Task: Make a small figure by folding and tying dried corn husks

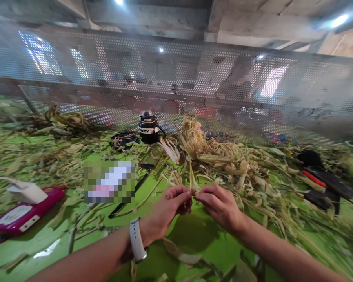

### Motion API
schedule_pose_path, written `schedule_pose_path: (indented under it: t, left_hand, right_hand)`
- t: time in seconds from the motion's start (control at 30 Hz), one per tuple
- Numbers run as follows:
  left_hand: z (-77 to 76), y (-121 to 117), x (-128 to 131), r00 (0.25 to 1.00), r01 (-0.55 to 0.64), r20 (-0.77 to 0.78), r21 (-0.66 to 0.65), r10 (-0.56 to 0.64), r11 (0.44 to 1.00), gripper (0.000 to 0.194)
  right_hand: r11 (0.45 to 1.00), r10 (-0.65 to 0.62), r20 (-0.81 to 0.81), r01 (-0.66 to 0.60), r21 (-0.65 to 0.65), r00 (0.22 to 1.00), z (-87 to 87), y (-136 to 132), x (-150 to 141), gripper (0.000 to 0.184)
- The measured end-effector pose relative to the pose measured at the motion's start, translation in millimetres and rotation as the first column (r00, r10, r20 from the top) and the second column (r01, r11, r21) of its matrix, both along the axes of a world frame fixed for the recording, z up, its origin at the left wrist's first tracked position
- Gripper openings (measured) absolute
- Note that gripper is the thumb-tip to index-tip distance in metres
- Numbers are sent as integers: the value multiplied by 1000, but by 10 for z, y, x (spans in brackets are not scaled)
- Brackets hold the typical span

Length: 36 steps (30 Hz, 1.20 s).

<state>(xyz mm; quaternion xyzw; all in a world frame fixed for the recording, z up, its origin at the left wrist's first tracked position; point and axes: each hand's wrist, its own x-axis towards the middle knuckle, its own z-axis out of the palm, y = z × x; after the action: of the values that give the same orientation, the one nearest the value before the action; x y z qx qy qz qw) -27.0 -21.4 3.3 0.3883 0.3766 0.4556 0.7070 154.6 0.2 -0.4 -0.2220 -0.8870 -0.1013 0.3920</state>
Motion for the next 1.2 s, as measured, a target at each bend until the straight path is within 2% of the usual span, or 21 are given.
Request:
schedule_pose_path:
  t: [0.17,0.3,0.43,0.57,0.7,0.9,1.0,1.1,1.2]
  left_hand:
    - [2,-14,9,1000,-4,17,-8,4,1000,27]
    - [18,-8,7,1000,-6,19,-21,6,1000,27]
    - [42,1,-2,1000,1,8,13,-1,1000,27]
    - [63,-6,-8,998,16,-57,151,-7,988,26]
    - [57,-22,4,993,50,-115,244,-23,969,28]
    - [22,-31,27,999,8,-47,187,1,982,29]
    - [-3,-31,28,999,29,14,117,-31,993,26]
    - [-24,-32,26,995,50,78,64,-55,997,25]
    - [-22,-27,24,997,43,54,95,-48,995,23]
  right_hand:
    - [1000,8,-38,-8,-15,999,21,-20,-46,14]
    - [984,7,-144,-33,-175,990,-30,4,-68,7]
    - [938,-50,-215,-28,-346,975,-60,0,-101,8]
    - [850,-164,-249,9,-526,954,-59,-48,-153,11]
    - [827,-120,-197,-12,-563,973,-47,-77,-169,17]
    - [792,-115,-267,-74,-606,957,-63,-98,-188,17]
    - [738,-120,-368,-165,-654,922,-79,-120,-214,16]
    - [651,-127,-472,-286,-703,872,-60,-133,-227,14]
    - [593,-121,-494,-336,-732,861,-16,-130,-224,15]
